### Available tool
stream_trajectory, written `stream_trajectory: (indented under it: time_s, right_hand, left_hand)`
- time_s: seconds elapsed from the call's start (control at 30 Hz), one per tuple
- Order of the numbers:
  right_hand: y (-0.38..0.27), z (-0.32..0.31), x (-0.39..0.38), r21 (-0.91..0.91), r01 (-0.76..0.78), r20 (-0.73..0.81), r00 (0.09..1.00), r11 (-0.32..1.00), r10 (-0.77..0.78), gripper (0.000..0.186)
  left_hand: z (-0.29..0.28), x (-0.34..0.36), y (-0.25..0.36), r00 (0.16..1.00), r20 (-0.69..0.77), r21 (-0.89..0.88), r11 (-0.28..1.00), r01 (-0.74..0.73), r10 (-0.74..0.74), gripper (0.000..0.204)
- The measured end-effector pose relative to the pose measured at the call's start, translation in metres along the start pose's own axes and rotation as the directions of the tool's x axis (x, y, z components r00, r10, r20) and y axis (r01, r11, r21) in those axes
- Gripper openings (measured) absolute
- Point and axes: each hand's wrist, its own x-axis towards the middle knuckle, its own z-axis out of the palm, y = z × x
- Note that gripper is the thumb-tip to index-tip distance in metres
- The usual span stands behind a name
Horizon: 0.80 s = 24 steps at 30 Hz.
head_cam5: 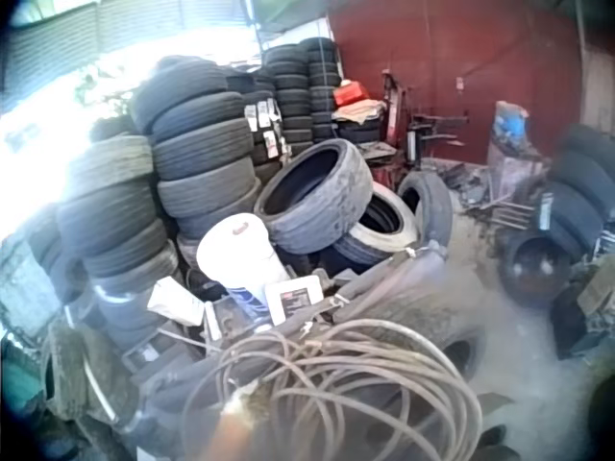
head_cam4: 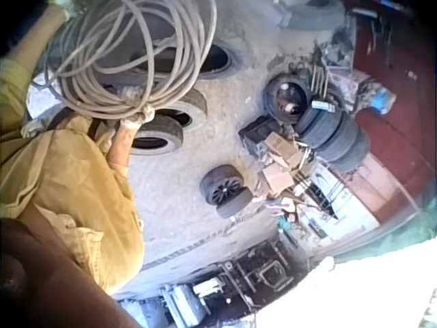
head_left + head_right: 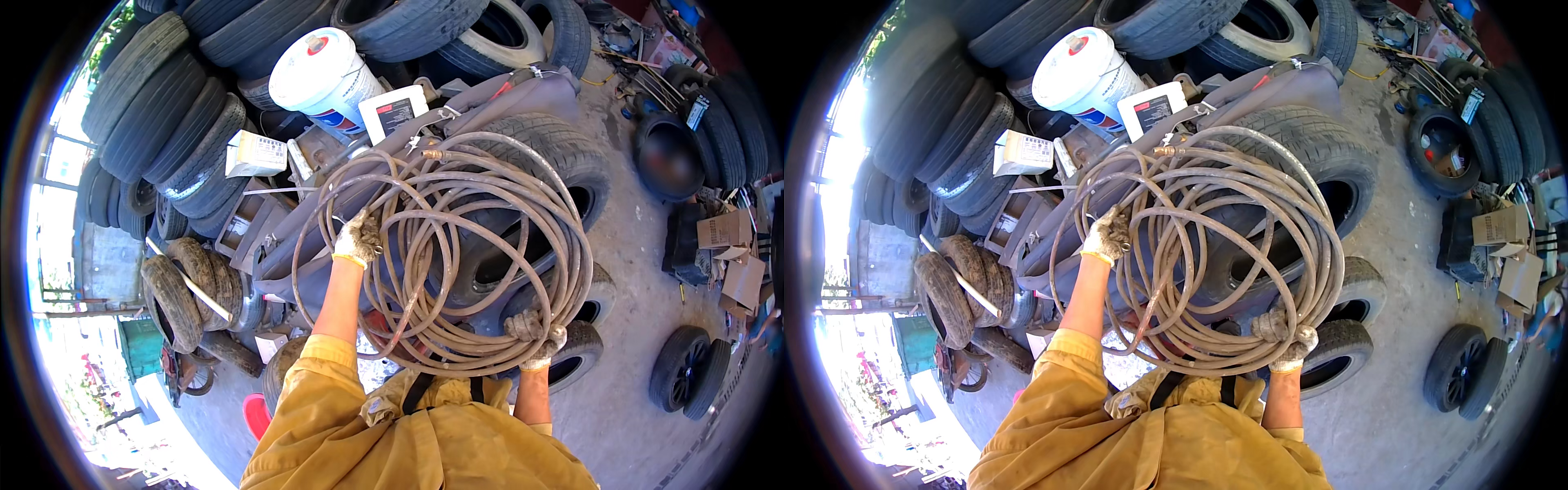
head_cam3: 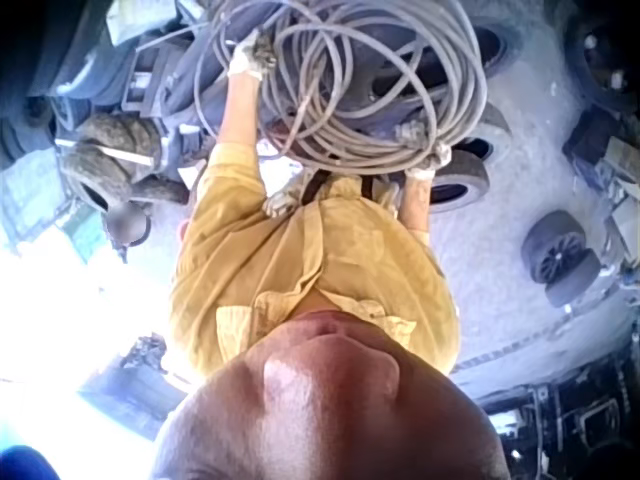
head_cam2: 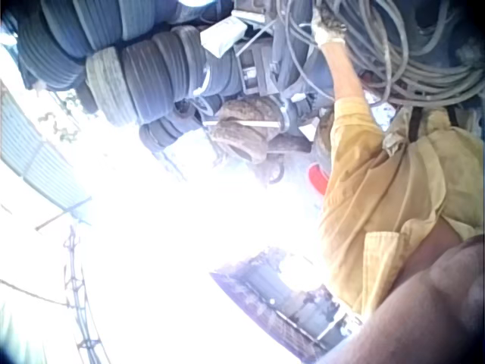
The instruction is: The person uses a wrench to tighten a valve stem on a tire while standing in a cluttered workshop. They then walk to a pile of tires, pick up a coiled air hose, and begin to untangle it.
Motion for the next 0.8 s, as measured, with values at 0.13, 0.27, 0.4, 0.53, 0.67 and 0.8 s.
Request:
stream_trajectory:
  time_s: [0.13,0.27,0.4,0.53,0.67,0.8]
  right_hand:
    - [0.0,0.002,0.002,-0.004,-0.001,0.008,1.0,1.0,0.001,0.067]
    - [-0.001,0.004,0.0,0.023,-0.006,-0.081,0.997,1.0,0.008,0.059]
    - [0.0,0.003,0.0,0.03,0.004,-0.077,0.997,1.0,-0.001,0.058]
    - [0.001,0.006,-0.001,0.034,-0.006,-0.11,0.994,0.999,0.009,0.058]
    - [0.004,0.006,-0.002,0.023,0.014,-0.129,0.992,1.0,-0.011,0.059]
    - [0.008,-0.008,-0.012,0.035,0.068,-0.197,0.979,0.997,-0.059,0.057]
  left_hand:
    - [-0.008,0.001,-0.001,0.998,0.057,0.025,1.0,0.0,-0.001,0.024]
    - [0.002,-0.01,-0.004,0.996,0.013,0.038,0.996,-0.086,0.085,0.026]
    - [0.026,-0.025,-0.015,0.963,-0.163,-0.025,0.975,-0.221,0.214,0.03]
    - [-0.008,-0.024,-0.005,0.98,0.123,-0.035,0.987,-0.155,0.158,0.029]
    - [-0.02,-0.017,-0.004,0.982,0.136,0.018,0.99,-0.139,0.135,0.032]
    - [-0.01,-0.028,-0.002,0.999,0.023,0.17,0.984,-0.051,0.048,0.035]
